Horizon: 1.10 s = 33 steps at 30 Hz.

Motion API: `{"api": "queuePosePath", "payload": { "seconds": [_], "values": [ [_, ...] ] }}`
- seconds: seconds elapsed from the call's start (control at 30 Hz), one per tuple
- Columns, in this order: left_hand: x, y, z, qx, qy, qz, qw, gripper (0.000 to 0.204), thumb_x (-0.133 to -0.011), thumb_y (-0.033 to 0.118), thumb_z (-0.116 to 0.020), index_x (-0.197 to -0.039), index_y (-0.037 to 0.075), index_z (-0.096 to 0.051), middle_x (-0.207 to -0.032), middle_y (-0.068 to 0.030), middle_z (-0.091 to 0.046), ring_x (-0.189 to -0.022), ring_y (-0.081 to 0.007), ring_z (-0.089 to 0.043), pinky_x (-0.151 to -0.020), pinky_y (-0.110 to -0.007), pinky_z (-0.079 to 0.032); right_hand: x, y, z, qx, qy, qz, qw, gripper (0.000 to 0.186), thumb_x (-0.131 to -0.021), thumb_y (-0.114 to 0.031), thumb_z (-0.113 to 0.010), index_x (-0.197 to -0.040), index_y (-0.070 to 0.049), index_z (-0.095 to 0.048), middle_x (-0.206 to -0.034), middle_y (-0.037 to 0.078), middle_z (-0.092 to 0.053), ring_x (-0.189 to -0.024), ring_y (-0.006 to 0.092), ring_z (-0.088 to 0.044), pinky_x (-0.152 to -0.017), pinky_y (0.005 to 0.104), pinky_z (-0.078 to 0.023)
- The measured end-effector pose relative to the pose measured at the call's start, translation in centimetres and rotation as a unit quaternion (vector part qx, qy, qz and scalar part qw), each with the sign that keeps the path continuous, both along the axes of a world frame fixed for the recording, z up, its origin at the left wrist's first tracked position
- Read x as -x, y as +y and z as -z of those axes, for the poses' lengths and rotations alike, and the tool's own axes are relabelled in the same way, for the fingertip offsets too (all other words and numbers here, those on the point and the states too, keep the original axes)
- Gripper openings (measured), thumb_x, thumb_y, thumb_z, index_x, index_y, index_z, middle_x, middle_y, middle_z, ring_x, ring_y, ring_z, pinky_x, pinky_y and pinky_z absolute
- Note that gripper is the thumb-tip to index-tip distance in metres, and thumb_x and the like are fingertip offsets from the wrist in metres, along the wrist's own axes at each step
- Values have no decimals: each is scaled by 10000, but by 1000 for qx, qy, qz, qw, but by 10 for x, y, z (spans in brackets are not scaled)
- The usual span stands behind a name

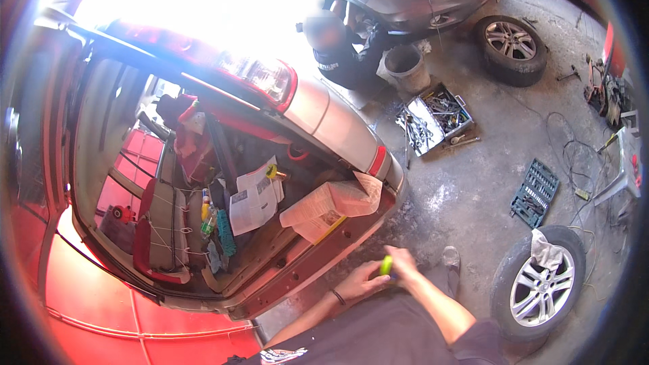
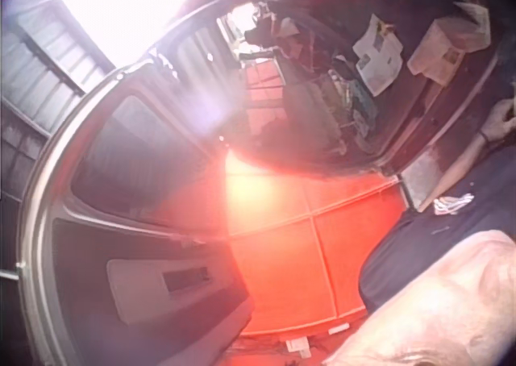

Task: The person uses yellow tape to secure pieces of newspaper to the exterior of a car, covering sections of the rear quarter panel and the lower edge of the trunk door.

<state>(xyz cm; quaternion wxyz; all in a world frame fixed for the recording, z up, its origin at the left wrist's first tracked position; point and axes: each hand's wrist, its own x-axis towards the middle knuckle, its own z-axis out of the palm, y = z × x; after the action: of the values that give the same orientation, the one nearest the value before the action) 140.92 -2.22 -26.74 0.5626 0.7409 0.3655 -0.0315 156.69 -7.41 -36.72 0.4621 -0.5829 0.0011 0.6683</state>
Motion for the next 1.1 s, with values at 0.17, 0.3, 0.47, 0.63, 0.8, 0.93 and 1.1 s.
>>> {"api": "queuePosePath", "payload": {
  "seconds": [0.17, 0.3, 0.47, 0.63, 0.8, 0.93, 1.1],
  "values": [
    [37, 28, -33, -97, 17, -170, 981, 411, -1110, 317, -630, -1381, 13, -573, -1225, -145, -688, -1145, -242, -658, -979, -416, -526, 62, 110, -71, -25, 161, -38, 986, 472, -1096, -525, -508, -1005, -97, -687, -964, 67, -682, -796, 202, -626, -652, 404, -504],
    [82, 17, -65, -156, -76, -303, 937, 398, -1126, 241, -606, -1451, 16, -557, -1280, -124, -684, -1174, -223, -638, -1013, -376, -513, 91, 134, -123, -225, -13, -252, 941, 501, -1083, -460, -532, -1104, 6, -716, -916, 127, -742, -835, 300, -721, -775, 448, -582],
    [74, -5, -74, -212, -62, -441, 870, 419, -1130, 166, -580, -1504, -13, -522, -1358, -141, -664, -1244, -220, -628, -1050, -358, -503, 79, 140, -165, -430, -263, -354, 788, 488, -1041, -434, -566, -1203, -6, -735, -1105, 274, -749, -956, 374, -760, -802, 505, -593],
    [33, -49, -63, -259, -73, -550, 791, 455, -1117, 96, -579, -1546, -24, -483, -1404, -148, -638, -1277, -200, -617, -1080, -340, -505, 67, 135, -176, -453, -207, -594, 632, 344, -1015, -355, -630, -1170, -61, -720, -1053, 224, -763, -985, 403, -745, -856, 527, -566],
    [1, -89, -117, -241, -82, -665, 702, 467, -1063, -1, -554, -1527, -29, -511, -1327, -145, -705, -1229, -199, -663, -1057, -352, -535, 63, 131, -204, -562, -90, -616, 545, 469, -881, -266, -810, -1295, -80, -690, -1082, 142, -751, -954, 273, -719, -850, 463, -560],
    [6, -48, -172, -360, -3, -594, 719, 522, -982, -61, -543, -1503, -32, -558, -1363, -208, -718, -1287, -266, -693, -1063, -376, -540, 38, 182, -265, -537, 53, -586, 605, 839, -875, -119, -878, -1612, -59, -482, -1336, 94, -691, -1176, 228, -664, -1055, 410, -529],
    [8, -42, -171, -456, -126, -591, 653, 486, -949, -36, -764, -1418, 15, -646, -1420, -184, -684, -1374, -351, -647, -1140, -433, -495, 45, 172, -289, -607, 87, -527, 589, 893, -857, -118, -926, -1626, -61, -477, -1286, 101, -766, -1330, 205, -631, -1206, 423, -418]
  ]
}}
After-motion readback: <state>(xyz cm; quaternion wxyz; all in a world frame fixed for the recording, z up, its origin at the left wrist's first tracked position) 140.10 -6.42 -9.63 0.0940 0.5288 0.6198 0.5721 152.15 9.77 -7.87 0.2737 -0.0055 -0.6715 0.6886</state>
